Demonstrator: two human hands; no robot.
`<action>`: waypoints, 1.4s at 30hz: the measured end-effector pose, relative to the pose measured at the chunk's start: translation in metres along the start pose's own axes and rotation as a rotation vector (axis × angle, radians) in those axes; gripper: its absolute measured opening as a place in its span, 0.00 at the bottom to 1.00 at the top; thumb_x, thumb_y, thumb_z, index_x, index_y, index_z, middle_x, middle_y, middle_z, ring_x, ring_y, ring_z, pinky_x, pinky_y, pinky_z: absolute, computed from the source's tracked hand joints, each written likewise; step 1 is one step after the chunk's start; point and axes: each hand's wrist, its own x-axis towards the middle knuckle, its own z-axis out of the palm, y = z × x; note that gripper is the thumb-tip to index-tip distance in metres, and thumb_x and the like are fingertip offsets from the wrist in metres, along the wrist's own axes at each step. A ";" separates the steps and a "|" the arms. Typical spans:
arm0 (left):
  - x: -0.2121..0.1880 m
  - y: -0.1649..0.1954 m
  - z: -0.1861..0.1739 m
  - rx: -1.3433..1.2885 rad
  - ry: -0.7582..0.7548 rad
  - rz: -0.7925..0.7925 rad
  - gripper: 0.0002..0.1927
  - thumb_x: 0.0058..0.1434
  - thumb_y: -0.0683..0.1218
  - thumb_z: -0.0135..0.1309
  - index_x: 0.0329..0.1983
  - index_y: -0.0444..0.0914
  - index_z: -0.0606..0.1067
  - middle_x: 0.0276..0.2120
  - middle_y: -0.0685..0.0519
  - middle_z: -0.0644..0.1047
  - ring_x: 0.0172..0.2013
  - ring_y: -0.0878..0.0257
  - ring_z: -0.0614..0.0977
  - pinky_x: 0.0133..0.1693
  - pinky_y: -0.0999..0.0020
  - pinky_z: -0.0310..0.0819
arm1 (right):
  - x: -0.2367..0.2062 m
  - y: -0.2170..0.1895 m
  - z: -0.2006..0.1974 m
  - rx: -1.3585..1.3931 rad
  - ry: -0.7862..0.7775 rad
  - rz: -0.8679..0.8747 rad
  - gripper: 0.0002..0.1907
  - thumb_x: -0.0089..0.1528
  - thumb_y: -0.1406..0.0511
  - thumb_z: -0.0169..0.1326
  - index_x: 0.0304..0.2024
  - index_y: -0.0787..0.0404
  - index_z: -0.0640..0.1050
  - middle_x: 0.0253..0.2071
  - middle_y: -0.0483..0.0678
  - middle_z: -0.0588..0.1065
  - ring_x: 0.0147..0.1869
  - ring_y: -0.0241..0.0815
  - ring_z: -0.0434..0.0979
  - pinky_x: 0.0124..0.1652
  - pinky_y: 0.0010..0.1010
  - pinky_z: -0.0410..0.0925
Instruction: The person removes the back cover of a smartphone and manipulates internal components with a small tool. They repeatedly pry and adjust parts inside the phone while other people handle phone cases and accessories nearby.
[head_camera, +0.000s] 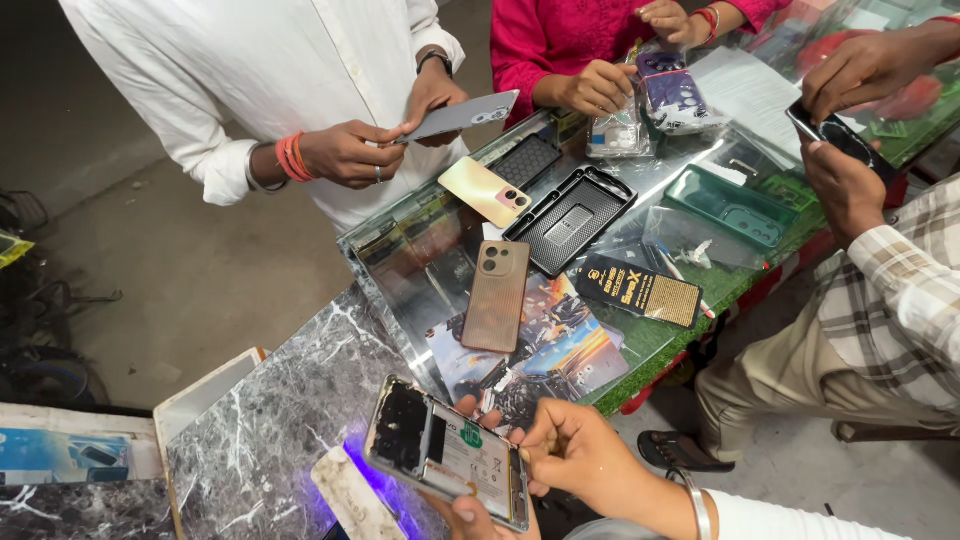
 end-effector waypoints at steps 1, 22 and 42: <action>0.001 0.000 0.000 0.001 0.002 0.000 0.61 0.55 0.71 0.62 0.74 0.35 0.42 0.66 0.30 0.61 0.59 0.41 0.73 0.59 0.46 0.73 | 0.000 0.002 0.000 -0.003 0.002 -0.003 0.10 0.58 0.77 0.58 0.35 0.64 0.70 0.27 0.46 0.77 0.28 0.33 0.77 0.30 0.26 0.71; 0.003 -0.006 -0.006 -0.047 0.008 -0.007 0.60 0.56 0.70 0.62 0.73 0.34 0.41 0.68 0.29 0.60 0.61 0.40 0.72 0.61 0.46 0.72 | -0.005 -0.004 0.003 0.005 -0.002 0.102 0.05 0.62 0.73 0.57 0.39 0.69 0.75 0.33 0.47 0.79 0.35 0.35 0.81 0.38 0.28 0.76; -0.021 -0.055 -0.013 -0.010 0.044 0.074 0.59 0.57 0.69 0.62 0.72 0.34 0.40 0.69 0.28 0.59 0.64 0.39 0.72 0.63 0.45 0.71 | 0.009 0.019 -0.050 0.056 0.009 0.244 0.19 0.58 0.70 0.61 0.52 0.65 0.78 0.41 0.50 0.80 0.42 0.38 0.82 0.42 0.32 0.76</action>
